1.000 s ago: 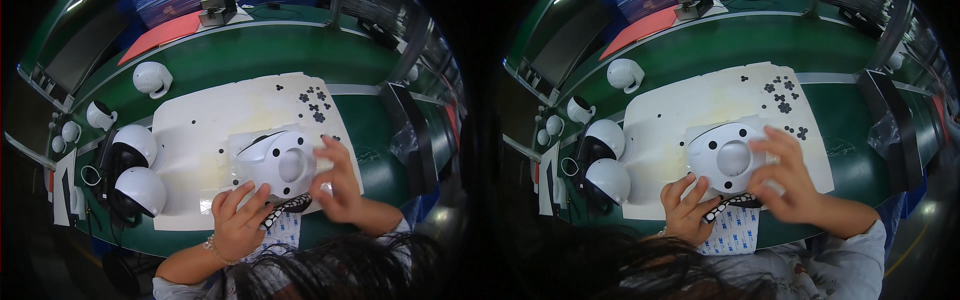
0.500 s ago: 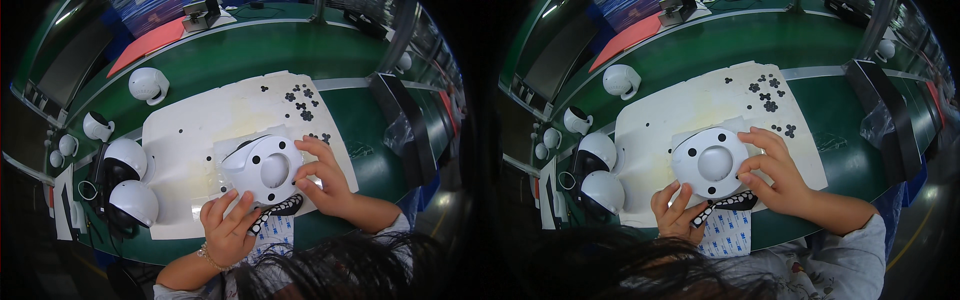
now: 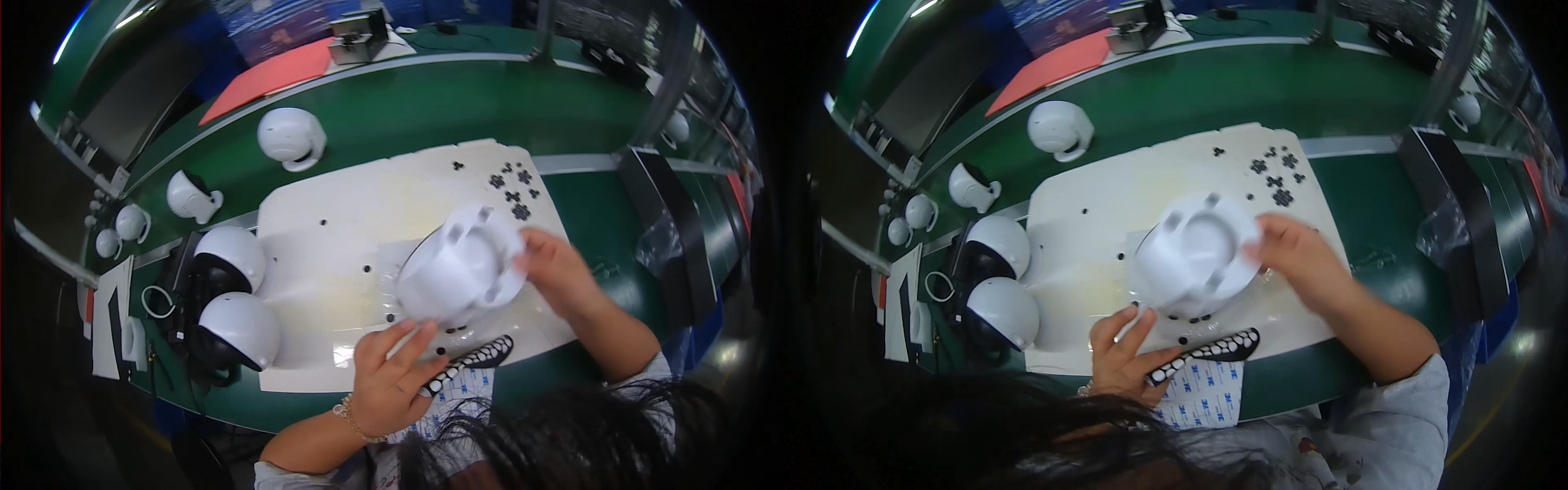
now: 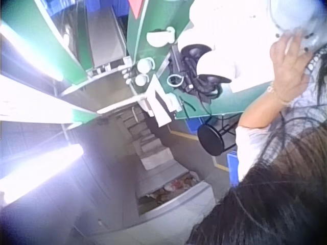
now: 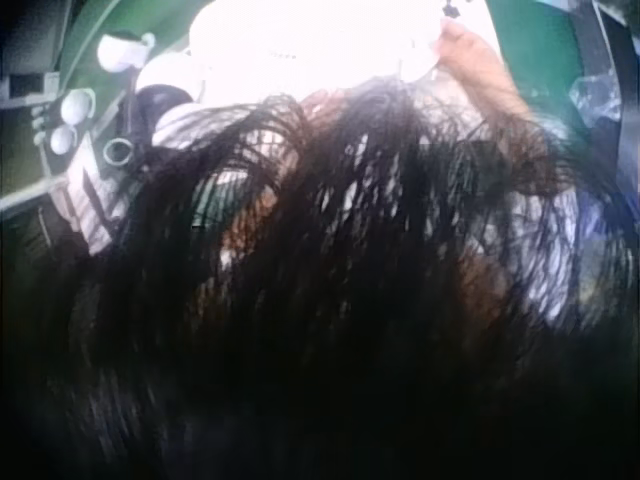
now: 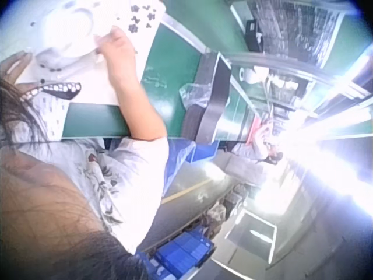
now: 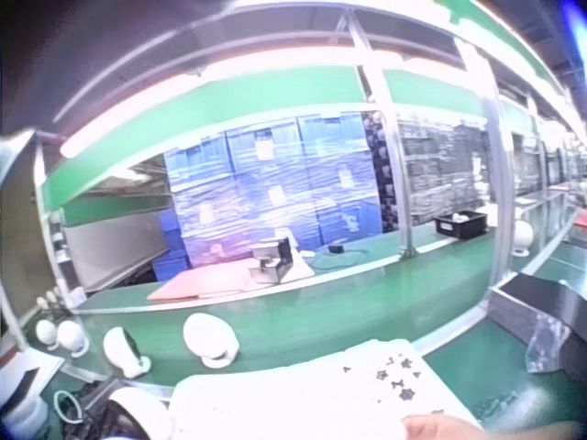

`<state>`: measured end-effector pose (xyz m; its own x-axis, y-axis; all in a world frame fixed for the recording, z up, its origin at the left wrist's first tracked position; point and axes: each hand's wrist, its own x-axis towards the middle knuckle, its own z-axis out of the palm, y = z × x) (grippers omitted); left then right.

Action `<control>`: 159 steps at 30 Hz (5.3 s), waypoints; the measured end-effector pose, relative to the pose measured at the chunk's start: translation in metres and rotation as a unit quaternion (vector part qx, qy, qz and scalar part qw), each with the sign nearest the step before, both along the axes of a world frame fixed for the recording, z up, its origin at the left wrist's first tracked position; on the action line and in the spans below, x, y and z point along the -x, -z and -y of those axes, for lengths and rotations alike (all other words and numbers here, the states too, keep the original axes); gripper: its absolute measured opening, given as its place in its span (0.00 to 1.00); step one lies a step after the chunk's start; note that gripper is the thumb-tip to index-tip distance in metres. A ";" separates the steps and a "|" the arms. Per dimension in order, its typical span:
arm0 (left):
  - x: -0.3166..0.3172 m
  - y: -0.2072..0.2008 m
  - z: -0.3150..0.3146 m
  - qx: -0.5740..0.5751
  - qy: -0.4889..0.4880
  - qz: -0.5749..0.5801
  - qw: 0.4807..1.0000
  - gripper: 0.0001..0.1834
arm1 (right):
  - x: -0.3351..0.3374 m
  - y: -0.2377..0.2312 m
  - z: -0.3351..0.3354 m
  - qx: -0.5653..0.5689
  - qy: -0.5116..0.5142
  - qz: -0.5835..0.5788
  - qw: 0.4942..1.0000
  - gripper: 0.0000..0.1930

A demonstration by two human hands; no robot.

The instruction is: The person assembles white dome security cameras by hand. They pick up a camera housing, insert small black circular components into the holes on the bottom, and place the finished unit on the table. This process is repeated for multiple units throughout the clip.

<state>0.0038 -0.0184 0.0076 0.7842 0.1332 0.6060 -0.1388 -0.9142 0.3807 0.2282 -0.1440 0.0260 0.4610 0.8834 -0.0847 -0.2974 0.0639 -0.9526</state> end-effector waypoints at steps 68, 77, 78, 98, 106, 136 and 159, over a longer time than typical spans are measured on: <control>0.010 -0.003 -0.008 0.264 0.067 0.087 0.958 0.14 | 0.047 -0.046 0.027 -0.023 -0.114 0.398 0.910 0.20; 0.008 -0.006 -0.011 0.229 0.108 0.088 0.963 0.16 | 0.041 -0.032 0.026 -0.080 -0.095 0.512 0.850 0.12; 0.008 -0.005 -0.010 0.243 0.104 0.089 0.960 0.16 | 0.040 -0.030 0.025 -0.112 -0.082 0.560 0.817 0.11; 0.011 0.003 -0.006 0.352 0.015 0.093 0.931 0.11 | 0.040 -0.028 0.022 -0.151 0.003 0.536 0.830 0.19; 0.010 -0.002 -0.002 0.341 -0.025 0.082 0.936 0.10 | 0.029 -0.035 0.017 -0.229 -0.006 0.520 0.823 0.19; 0.006 -0.008 -0.002 -0.071 -0.011 -0.050 0.996 0.15 | 0.007 -0.038 -0.034 -0.144 -0.047 0.286 0.946 0.33; 0.003 -0.012 0.006 -0.017 -0.031 -0.032 0.999 0.06 | 0.022 -0.040 -0.034 -0.190 0.007 0.438 0.878 0.29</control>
